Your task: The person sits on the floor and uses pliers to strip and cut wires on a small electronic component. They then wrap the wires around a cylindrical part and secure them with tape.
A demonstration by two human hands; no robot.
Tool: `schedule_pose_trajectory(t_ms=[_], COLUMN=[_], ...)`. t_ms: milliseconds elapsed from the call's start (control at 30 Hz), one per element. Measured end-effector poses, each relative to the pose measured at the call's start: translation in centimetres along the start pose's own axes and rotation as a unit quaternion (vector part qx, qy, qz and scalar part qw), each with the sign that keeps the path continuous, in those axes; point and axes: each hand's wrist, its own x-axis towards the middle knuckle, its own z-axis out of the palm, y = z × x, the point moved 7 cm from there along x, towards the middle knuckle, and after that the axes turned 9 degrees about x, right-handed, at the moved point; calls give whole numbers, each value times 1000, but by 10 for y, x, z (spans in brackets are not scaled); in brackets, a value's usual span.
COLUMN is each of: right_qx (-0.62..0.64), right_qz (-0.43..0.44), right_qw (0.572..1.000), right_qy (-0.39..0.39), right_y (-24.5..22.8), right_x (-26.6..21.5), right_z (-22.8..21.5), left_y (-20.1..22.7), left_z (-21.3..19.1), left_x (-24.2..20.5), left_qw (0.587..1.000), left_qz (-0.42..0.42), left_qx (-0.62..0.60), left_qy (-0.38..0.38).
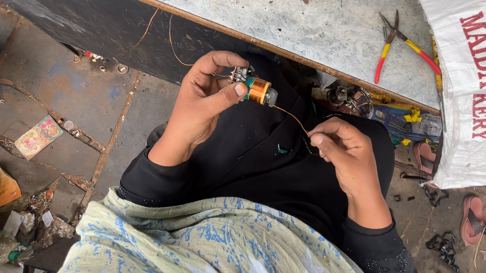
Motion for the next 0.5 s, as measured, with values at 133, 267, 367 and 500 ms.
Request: schedule_pose_trajectory(t_ms=[133, 267, 367, 500], right_qx=[181, 224, 139, 76], right_qz=[14, 1, 31, 25], right_qw=[982, 972, 989, 997], right_qy=[52, 70, 32, -7], right_y=[16, 12, 11, 9], right_x=[3, 7, 4, 2], right_z=[-10, -11, 2, 11], left_y=[1, 7, 8, 11], left_z=[-2, -16, -17, -26], left_x=[1, 3, 4, 5], left_qw=[1000, 997, 997, 994], left_qz=[13, 27, 29, 29], left_qx=[-3, 9, 8, -12], left_qy=[9, 66, 66, 101])
